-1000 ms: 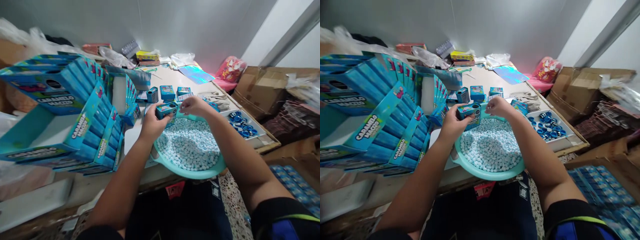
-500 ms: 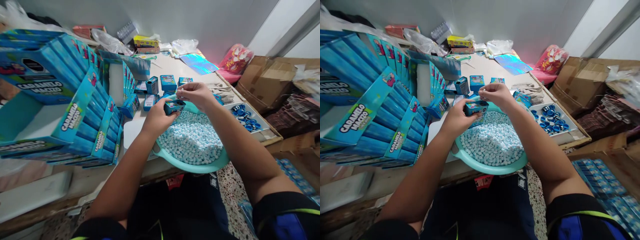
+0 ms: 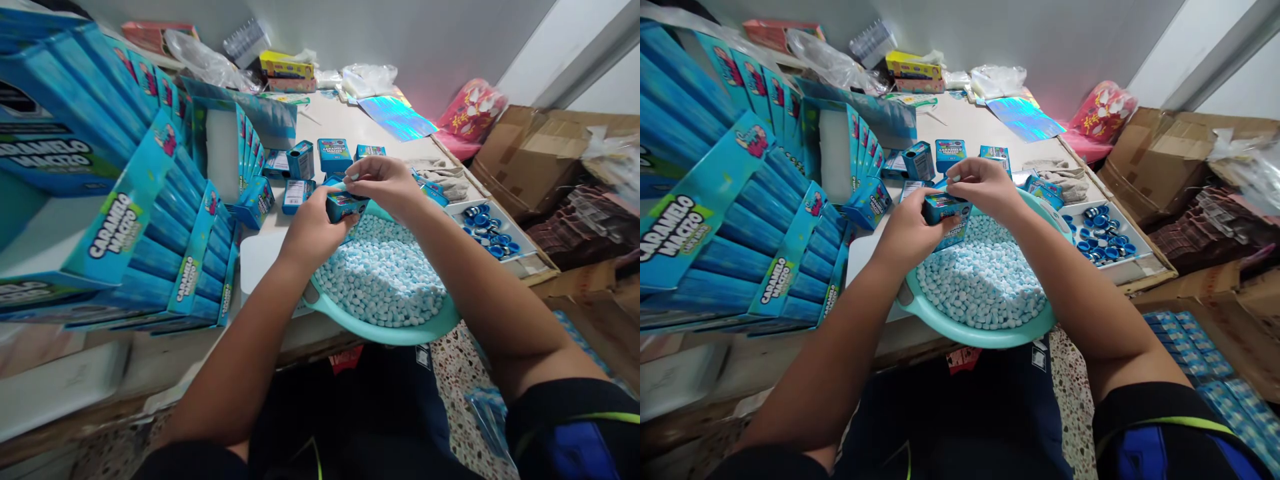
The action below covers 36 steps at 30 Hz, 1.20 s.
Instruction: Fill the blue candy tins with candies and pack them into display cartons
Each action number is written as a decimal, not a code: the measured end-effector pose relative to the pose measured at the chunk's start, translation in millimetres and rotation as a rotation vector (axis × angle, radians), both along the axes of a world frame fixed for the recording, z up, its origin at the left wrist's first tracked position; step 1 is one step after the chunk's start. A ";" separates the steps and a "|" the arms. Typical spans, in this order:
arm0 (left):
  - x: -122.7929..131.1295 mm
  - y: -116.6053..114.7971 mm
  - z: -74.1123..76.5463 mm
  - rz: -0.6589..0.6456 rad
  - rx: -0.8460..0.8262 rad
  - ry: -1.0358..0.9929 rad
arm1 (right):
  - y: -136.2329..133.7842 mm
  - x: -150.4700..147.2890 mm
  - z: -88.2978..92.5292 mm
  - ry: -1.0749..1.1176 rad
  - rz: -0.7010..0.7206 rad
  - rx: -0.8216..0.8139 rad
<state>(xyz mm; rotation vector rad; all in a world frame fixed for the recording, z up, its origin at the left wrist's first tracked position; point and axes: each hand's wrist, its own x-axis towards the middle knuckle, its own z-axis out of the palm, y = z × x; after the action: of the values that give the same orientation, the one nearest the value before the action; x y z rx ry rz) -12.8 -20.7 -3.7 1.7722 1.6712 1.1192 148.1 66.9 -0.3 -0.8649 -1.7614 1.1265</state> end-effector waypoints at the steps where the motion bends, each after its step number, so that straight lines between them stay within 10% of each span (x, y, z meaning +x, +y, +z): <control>1: -0.1 0.1 -0.4 -0.005 0.003 -0.005 | -0.3 0.1 0.8 -0.009 0.002 -0.001; 24: 0.8 -3.3 0.2 -0.149 -0.023 0.043 | -0.3 3.6 1.4 -0.201 0.011 0.105; 36: -2.0 4.3 -5.5 0.006 0.130 -0.115 | -0.7 1.3 9.9 -0.091 0.041 -0.106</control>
<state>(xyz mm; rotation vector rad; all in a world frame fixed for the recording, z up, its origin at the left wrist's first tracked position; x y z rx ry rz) -14.8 -16.4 -9.2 1.7451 1.5683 1.3335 149.4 66.2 9.6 -0.9611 -1.8139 1.2330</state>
